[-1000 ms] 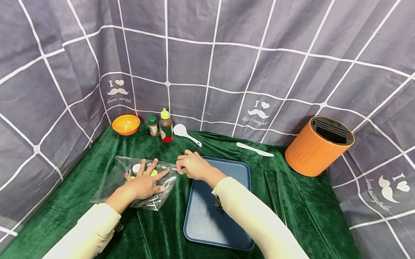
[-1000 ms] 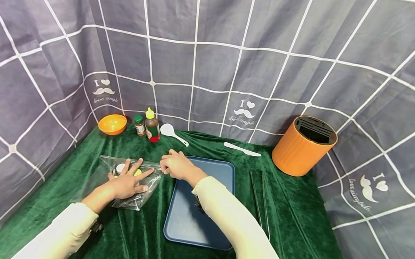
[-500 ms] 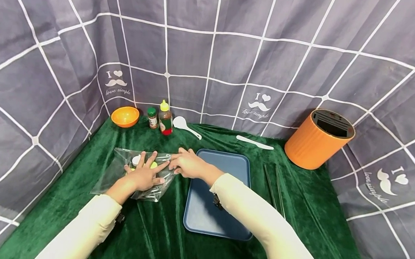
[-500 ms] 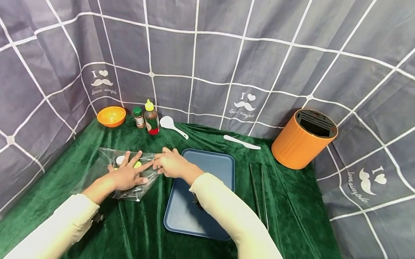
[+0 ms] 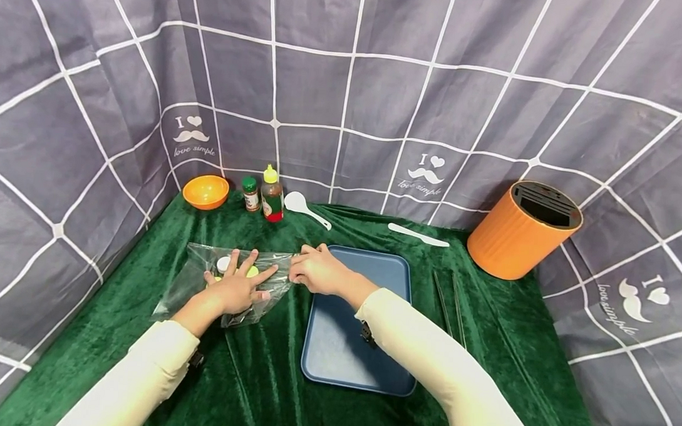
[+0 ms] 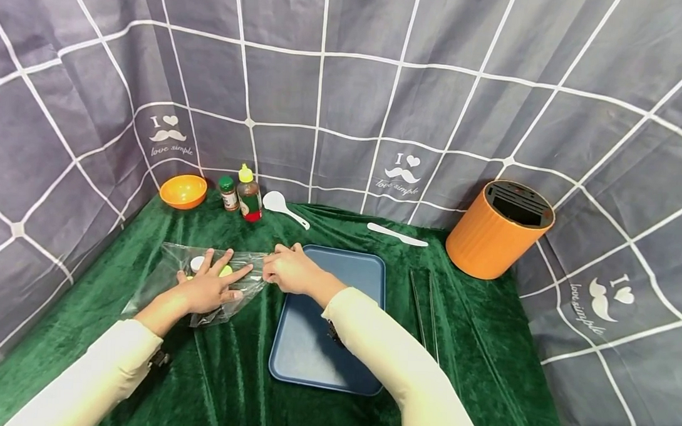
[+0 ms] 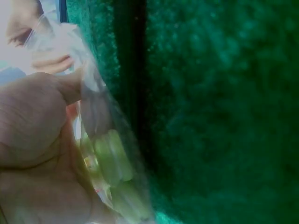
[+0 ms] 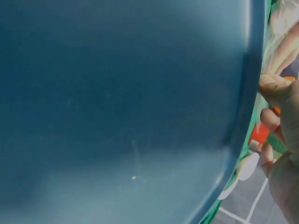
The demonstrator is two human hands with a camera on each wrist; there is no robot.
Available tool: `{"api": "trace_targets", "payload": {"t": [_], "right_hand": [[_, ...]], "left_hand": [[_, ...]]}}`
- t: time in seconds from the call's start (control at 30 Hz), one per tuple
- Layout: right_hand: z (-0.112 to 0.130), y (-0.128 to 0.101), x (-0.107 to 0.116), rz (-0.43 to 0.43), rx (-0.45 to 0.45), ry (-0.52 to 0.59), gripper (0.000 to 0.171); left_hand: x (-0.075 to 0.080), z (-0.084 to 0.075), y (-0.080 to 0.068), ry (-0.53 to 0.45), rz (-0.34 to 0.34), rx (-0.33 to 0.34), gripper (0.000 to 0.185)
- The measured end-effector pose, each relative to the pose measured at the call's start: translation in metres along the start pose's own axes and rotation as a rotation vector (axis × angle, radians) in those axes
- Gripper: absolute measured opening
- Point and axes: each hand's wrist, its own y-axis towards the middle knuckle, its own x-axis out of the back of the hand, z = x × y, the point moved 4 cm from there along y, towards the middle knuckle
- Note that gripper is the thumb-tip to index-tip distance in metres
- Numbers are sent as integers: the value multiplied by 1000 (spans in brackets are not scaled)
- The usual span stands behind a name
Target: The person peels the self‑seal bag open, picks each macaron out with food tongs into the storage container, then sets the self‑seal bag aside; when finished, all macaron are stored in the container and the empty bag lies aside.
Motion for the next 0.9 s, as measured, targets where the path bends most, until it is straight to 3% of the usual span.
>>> {"api": "trace_targets", "payload": {"t": [0.27,0.53,0.9], "right_hand": [[24,5,3,71,26,71,26],[31,2,-3,48,51,79,6],[33,-9,5,25,78,98,8]], "left_hand": [[10,-11,-10,-15,32,12,75],[8,-10,-10,-42,22,3,77],[12,-14,-13,-26,1,12,76]]}}
